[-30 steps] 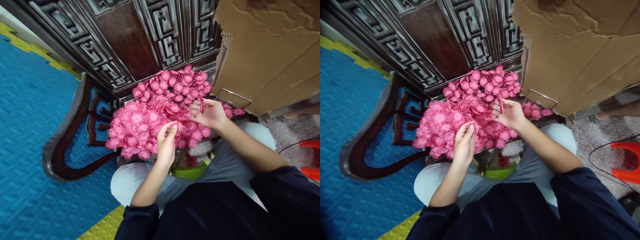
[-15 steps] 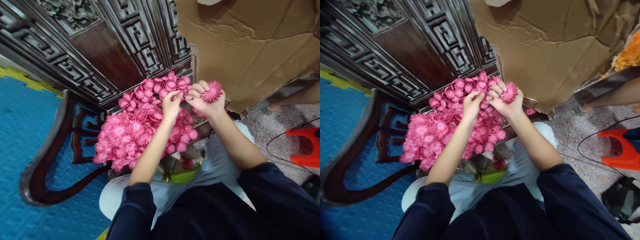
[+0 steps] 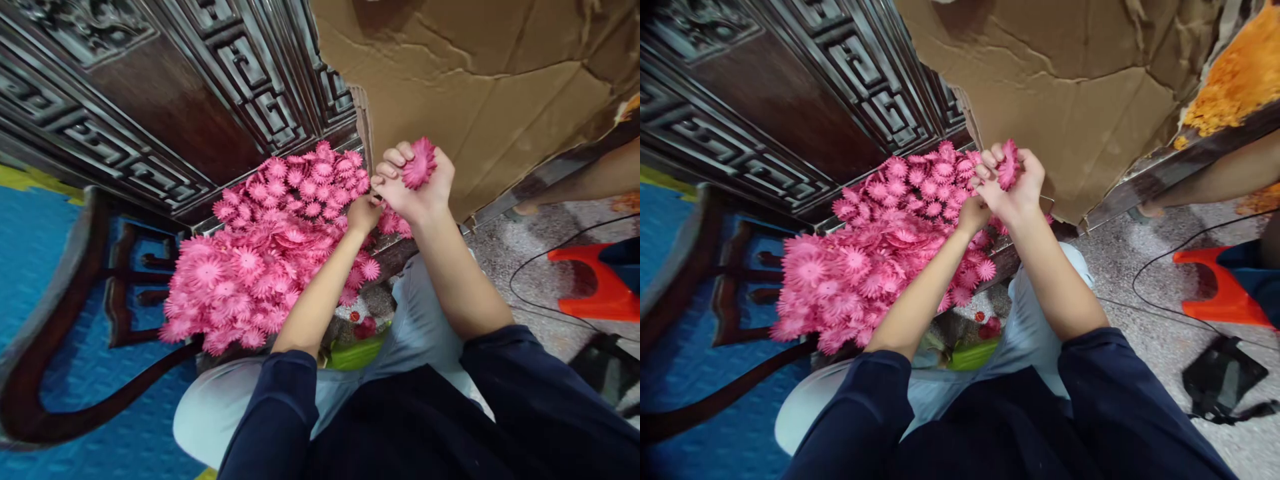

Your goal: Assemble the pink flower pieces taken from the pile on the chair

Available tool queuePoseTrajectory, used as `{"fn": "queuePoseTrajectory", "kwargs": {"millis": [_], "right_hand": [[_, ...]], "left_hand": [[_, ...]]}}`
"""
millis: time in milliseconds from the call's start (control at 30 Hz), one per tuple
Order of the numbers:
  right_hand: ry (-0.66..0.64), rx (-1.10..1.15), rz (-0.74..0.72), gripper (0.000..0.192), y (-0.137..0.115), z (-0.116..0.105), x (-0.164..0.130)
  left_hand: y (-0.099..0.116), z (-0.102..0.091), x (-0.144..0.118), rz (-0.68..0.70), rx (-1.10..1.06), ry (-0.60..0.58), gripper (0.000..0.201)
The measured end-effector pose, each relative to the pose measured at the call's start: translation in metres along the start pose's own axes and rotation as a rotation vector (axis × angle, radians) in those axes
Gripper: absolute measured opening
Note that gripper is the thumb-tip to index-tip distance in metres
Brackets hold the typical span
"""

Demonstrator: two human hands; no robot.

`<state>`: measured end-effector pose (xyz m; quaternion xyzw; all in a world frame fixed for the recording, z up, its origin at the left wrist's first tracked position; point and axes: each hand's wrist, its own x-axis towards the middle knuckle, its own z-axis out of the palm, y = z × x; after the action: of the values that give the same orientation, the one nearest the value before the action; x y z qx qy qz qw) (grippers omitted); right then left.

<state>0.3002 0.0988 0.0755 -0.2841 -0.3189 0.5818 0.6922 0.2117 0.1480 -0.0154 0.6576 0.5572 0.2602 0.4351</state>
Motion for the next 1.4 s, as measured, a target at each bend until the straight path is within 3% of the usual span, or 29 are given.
{"fn": "queuePoseTrajectory", "kwargs": {"millis": [167, 333, 433, 500, 633, 700, 800, 867, 1000, 1100, 1167, 1267, 1400], "right_hand": [[0.015, -0.07, -0.017, 0.042, -0.001, -0.006, 0.005], [-0.021, -0.114, 0.012, 0.041, 0.005, -0.004, 0.006], [-0.025, -0.143, 0.028, 0.037, 0.012, 0.004, 0.004], [-0.066, -0.175, 0.058, 0.034, 0.023, 0.012, 0.0], [-0.169, -0.248, 0.168, 0.028, 0.06, 0.036, -0.022], [-0.133, -0.325, 0.092, 0.02, 0.078, 0.048, -0.038], [-0.224, -0.546, -0.098, 0.015, 0.093, 0.061, -0.06], [-0.287, -0.709, -0.279, 0.016, 0.096, 0.065, -0.071], [-0.352, -0.949, -0.573, 0.012, 0.104, 0.063, -0.08], [-0.347, -1.046, -0.751, 0.011, 0.116, 0.058, -0.079], [-0.37, -1.071, -0.763, 0.012, 0.123, 0.054, -0.078], [-0.425, -1.029, -0.613, 0.019, 0.131, 0.051, -0.077], [-0.447, -0.994, -0.498, 0.012, 0.136, 0.047, -0.079]], "left_hand": [[-0.009, 0.004, 0.003, 0.062, 0.031, 0.049, 0.018], [-0.002, -0.009, -0.007, 0.134, -0.084, 0.033, 0.009], [0.007, -0.042, -0.036, 0.271, -0.168, 0.085, 0.004], [0.014, -0.072, -0.068, 0.364, -0.18, 0.182, 0.004], [0.017, -0.125, -0.134, 0.477, -0.021, 0.284, 0.008], [0.01, -0.142, -0.158, 0.465, 0.059, 0.255, 0.008], [-0.007, -0.157, -0.176, 0.342, -0.013, 0.286, 0.015], [-0.019, -0.163, -0.182, 0.312, -0.059, 0.317, 0.019], [-0.038, -0.167, -0.193, 0.399, 0.072, 0.316, 0.012], [-0.049, -0.164, -0.2, 0.447, 0.192, 0.422, 0.009], [-0.056, -0.162, -0.201, 0.473, 0.264, 0.485, 0.008], [-0.063, -0.16, -0.201, 0.509, 0.315, 0.539, 0.007], [-0.066, -0.158, -0.197, 0.447, 0.246, 0.599, 0.01]]}}
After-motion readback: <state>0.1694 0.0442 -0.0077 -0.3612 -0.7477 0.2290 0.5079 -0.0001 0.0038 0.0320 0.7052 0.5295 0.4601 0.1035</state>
